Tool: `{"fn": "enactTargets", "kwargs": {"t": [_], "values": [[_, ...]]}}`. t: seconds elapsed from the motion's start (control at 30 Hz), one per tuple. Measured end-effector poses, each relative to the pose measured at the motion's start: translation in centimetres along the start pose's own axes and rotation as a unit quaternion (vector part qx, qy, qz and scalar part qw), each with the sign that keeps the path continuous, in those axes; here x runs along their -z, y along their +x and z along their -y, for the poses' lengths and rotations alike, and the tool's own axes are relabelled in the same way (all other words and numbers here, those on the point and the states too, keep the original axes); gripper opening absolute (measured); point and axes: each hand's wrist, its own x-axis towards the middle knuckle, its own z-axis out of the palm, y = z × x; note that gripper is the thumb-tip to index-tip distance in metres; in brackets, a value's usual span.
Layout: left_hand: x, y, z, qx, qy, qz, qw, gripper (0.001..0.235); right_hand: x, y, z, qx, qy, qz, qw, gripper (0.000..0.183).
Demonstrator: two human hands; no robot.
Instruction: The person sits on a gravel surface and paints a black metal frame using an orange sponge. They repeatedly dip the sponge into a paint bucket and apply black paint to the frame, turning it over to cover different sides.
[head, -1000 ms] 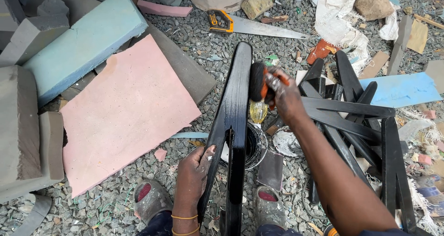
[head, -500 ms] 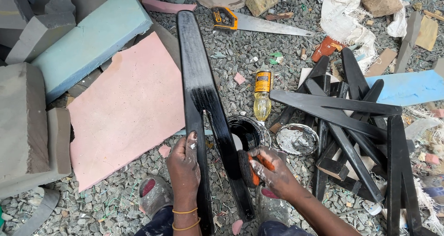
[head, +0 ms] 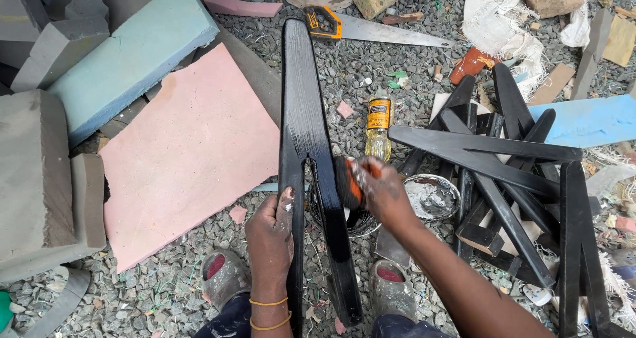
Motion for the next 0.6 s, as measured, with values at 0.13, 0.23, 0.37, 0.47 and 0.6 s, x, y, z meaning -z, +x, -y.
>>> {"fn": "enactTargets", "kwargs": {"t": [0.13,0.23,0.37,0.47,0.6], "values": [[-0.6,0.0,-0.1,-0.009,-0.022,-0.003,1.0,0.038,0.5,2.2,3.0,0.174,-0.092,-0.027,0.98,0.019],[-0.5,0.7,-1.2,0.001,-0.085,-0.026,0.996,0.037,0.9,0.6,2.4,0.208,-0.121,0.018,0.97,0.031],[0.8,2.3,-1.7,-0.076,-0.101,-0.11,0.986,0.039,1.4,-4.3,1.0,0.282,-0.026,0.08,0.956,0.022],[1.9,3.0,-3.8,-0.111,-0.096,-0.113,0.983,0.038,3.3,-6.3,-0.5,0.304,-0.064,0.108,0.944,0.024],[2.6,1.6,-8.0,-0.198,-0.023,-0.107,0.974,0.042,6.7,-7.8,-0.3,0.24,-0.19,0.129,0.943,0.05]]}}
